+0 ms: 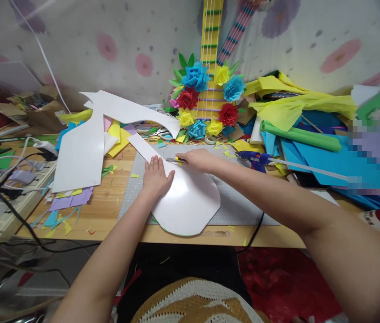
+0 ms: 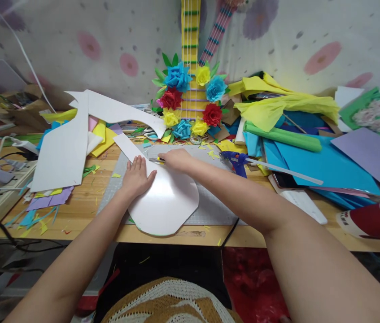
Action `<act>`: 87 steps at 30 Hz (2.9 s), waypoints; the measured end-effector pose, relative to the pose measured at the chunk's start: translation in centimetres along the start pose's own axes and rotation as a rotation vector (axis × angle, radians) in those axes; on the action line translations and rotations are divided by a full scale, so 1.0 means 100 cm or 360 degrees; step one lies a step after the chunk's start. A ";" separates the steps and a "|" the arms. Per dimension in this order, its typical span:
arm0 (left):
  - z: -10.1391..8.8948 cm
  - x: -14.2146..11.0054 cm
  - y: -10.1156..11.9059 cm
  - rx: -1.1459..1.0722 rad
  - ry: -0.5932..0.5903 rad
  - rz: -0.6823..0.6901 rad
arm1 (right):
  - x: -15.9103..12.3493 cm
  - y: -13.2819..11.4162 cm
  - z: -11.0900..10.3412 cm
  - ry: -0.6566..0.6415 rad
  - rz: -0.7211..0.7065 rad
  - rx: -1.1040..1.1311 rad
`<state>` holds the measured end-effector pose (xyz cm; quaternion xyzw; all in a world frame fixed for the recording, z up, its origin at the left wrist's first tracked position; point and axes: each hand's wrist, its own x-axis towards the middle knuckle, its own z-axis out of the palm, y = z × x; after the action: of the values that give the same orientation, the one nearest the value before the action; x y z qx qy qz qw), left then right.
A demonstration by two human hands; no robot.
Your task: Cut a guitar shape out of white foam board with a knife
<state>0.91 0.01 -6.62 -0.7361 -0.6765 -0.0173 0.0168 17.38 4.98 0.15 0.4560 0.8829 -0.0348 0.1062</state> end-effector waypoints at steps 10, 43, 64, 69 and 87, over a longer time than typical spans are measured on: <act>-0.002 0.000 0.000 0.0004 -0.0025 0.0008 | -0.005 0.007 -0.012 -0.0013 -0.0142 -0.0154; -0.006 0.001 -0.001 0.0041 -0.0076 0.0003 | -0.015 0.025 -0.008 0.0045 -0.0246 -0.0265; -0.008 0.000 0.000 0.0076 -0.0091 0.0028 | -0.012 0.043 -0.001 0.0034 -0.0271 -0.0241; -0.007 0.001 -0.001 0.0072 -0.0081 0.0023 | -0.013 0.046 0.000 0.0024 -0.0263 -0.0206; -0.008 0.002 -0.001 0.0073 -0.0107 0.0020 | -0.014 0.056 0.003 0.0023 -0.0277 -0.0215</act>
<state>0.86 0.14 -5.80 -0.7399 -0.6723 0.0233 0.0111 22.79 7.03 0.32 0.3696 0.9203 0.0189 0.1269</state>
